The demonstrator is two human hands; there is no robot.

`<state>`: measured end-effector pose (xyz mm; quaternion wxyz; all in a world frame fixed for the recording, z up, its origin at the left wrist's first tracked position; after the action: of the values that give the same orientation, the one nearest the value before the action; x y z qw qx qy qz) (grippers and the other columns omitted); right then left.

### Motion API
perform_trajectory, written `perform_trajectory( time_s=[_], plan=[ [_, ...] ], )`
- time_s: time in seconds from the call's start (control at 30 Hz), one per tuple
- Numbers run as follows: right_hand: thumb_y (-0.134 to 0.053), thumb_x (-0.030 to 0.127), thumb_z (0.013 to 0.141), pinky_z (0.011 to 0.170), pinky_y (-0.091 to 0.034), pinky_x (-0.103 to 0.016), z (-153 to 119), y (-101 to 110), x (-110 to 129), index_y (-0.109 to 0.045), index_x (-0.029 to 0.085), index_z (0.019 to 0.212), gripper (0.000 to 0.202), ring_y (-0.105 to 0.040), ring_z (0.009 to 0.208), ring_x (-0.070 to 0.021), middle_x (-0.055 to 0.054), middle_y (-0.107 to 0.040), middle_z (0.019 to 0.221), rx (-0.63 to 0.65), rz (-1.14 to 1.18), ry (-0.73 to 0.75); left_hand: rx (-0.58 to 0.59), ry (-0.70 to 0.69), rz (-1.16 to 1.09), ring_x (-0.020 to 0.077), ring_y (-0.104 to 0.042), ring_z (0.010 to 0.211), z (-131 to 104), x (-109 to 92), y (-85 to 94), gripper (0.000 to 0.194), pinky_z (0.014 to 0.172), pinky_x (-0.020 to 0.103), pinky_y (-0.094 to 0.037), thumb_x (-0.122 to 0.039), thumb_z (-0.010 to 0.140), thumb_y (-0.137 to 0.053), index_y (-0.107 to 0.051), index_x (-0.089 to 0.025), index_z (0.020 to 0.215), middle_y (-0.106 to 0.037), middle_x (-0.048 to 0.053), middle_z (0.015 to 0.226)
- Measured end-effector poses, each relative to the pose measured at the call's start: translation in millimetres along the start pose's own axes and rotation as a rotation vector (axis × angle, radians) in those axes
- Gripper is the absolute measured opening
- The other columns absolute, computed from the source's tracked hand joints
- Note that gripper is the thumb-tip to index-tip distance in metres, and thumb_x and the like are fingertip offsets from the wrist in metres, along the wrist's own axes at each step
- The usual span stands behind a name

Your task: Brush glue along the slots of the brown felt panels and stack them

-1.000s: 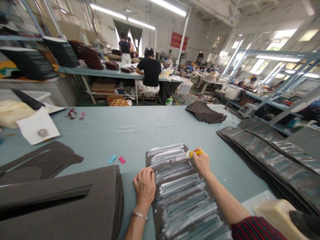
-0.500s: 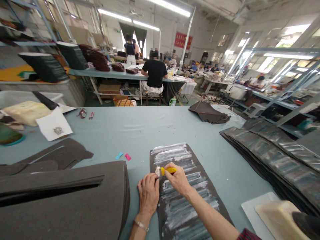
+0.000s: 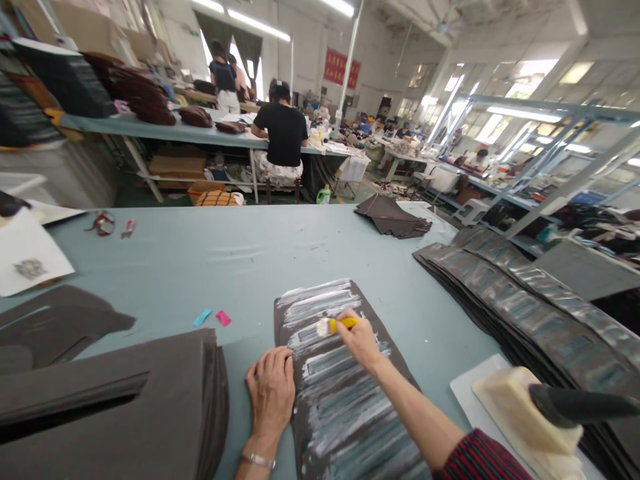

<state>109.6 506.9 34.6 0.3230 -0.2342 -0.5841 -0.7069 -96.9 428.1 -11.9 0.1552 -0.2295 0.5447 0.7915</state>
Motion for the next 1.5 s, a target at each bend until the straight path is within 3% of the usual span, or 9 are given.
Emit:
perform_trajectory(
  time_s=[0.13,0.27,0.53,0.7,0.83,1.03,1.13,1.33,1.5],
  plan=[
    [-0.046,0.034,0.077,0.053,-0.031,-0.022,17,73,-73,-0.059,0.022,0.073,0.018,-0.043,0.050,-0.0125,0.004,-0.047,0.052,-0.184,-0.164,-0.157,0.001,-0.003,0.011,0.0210,-0.052,0.107,1,0,-0.5,0.021,0.097,0.040,-0.029,-0.029,0.090,-0.040,-0.059,-0.026,0.098,-0.064,0.003,0.109],
    [-0.046,0.037,0.076,0.051,-0.030,-0.023,22,91,-83,-0.061,0.023,0.075,0.020,-0.044,0.047,-0.0128,0.004,-0.048,0.049,-0.173,-0.248,-0.194,0.008,-0.002,0.015,0.0210,-0.052,0.107,1,-2,0.5,0.021,0.097,0.040,-0.029,-0.029,0.090,-0.040,-0.059,-0.026,0.099,-0.064,0.003,0.110],
    [-0.056,0.043,0.075,0.057,-0.037,-0.023,-2,61,-27,-0.065,0.018,0.072,0.026,-0.053,0.060,-0.0133,0.000,-0.059,0.064,-0.048,0.157,-0.247,0.004,-0.033,-0.091,0.0197,-0.050,0.112,-3,6,0.0,0.023,0.098,0.038,-0.031,-0.025,0.090,-0.040,-0.057,-0.025,0.106,-0.062,0.004,0.115],
    [-0.055,0.034,0.076,0.061,-0.039,-0.022,-28,-3,27,-0.066,0.018,0.076,0.020,-0.052,0.066,-0.0128,0.000,-0.062,0.071,0.062,0.358,-0.137,-0.048,-0.090,-0.137,0.0219,-0.050,0.112,-9,5,7.6,0.020,0.095,0.038,-0.033,-0.029,0.089,-0.045,-0.060,-0.023,0.101,-0.064,0.005,0.110],
    [-0.055,0.028,0.073,0.059,-0.039,-0.021,-35,-31,24,-0.066,0.019,0.075,0.015,-0.051,0.063,-0.0115,0.001,-0.062,0.069,0.166,0.351,-0.120,-0.015,-0.121,-0.055,0.0221,-0.054,0.105,-11,-1,4.7,0.016,0.095,0.041,-0.029,-0.031,0.088,-0.049,-0.064,-0.025,0.085,-0.068,0.002,0.093],
    [-0.053,0.030,0.070,0.056,-0.036,-0.022,-9,67,-55,-0.064,0.017,0.069,0.017,-0.049,0.058,-0.0116,0.001,-0.059,0.062,-0.006,0.114,-0.187,-0.025,-0.096,-0.030,0.0220,-0.053,0.107,-9,-1,2.8,0.017,0.097,0.042,-0.026,-0.036,0.087,-0.051,-0.063,-0.026,0.080,-0.068,0.000,0.092],
    [-0.052,0.033,0.069,0.053,-0.034,-0.022,1,104,-72,-0.063,0.017,0.066,0.020,-0.046,0.055,-0.0119,0.001,-0.057,0.059,-0.089,-0.057,-0.188,-0.024,-0.090,-0.028,0.0222,-0.053,0.107,-8,-2,3.0,0.017,0.097,0.041,-0.027,-0.038,0.086,-0.052,-0.063,-0.026,0.079,-0.068,0.000,0.091],
    [-0.047,0.033,0.072,0.052,-0.033,-0.021,-8,94,-68,-0.062,0.019,0.070,0.021,-0.044,0.053,-0.0113,0.002,-0.053,0.057,-0.051,-0.089,-0.142,-0.039,-0.096,-0.039,0.0225,-0.052,0.106,-9,-3,4.5,0.016,0.097,0.042,-0.027,-0.037,0.085,-0.053,-0.063,-0.026,0.078,-0.068,0.001,0.091],
    [-0.050,0.035,0.073,0.054,-0.033,-0.023,-6,112,-70,-0.061,0.019,0.068,0.020,-0.045,0.054,-0.0118,0.002,-0.055,0.058,-0.187,-0.140,-0.166,-0.062,-0.058,-0.097,0.0219,-0.054,0.102,-6,4,7.6,0.017,0.094,0.040,-0.029,-0.036,0.084,-0.054,-0.062,-0.026,0.074,-0.068,0.000,0.086]
  ],
)
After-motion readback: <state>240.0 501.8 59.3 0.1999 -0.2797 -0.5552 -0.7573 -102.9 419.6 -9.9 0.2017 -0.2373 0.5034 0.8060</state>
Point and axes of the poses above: each hand's wrist, its own z-axis towards the middle knuckle, its own y-axis out of the back of the hand, x = y × z, the point moved 9 cm from there along z, towards the middle knuckle
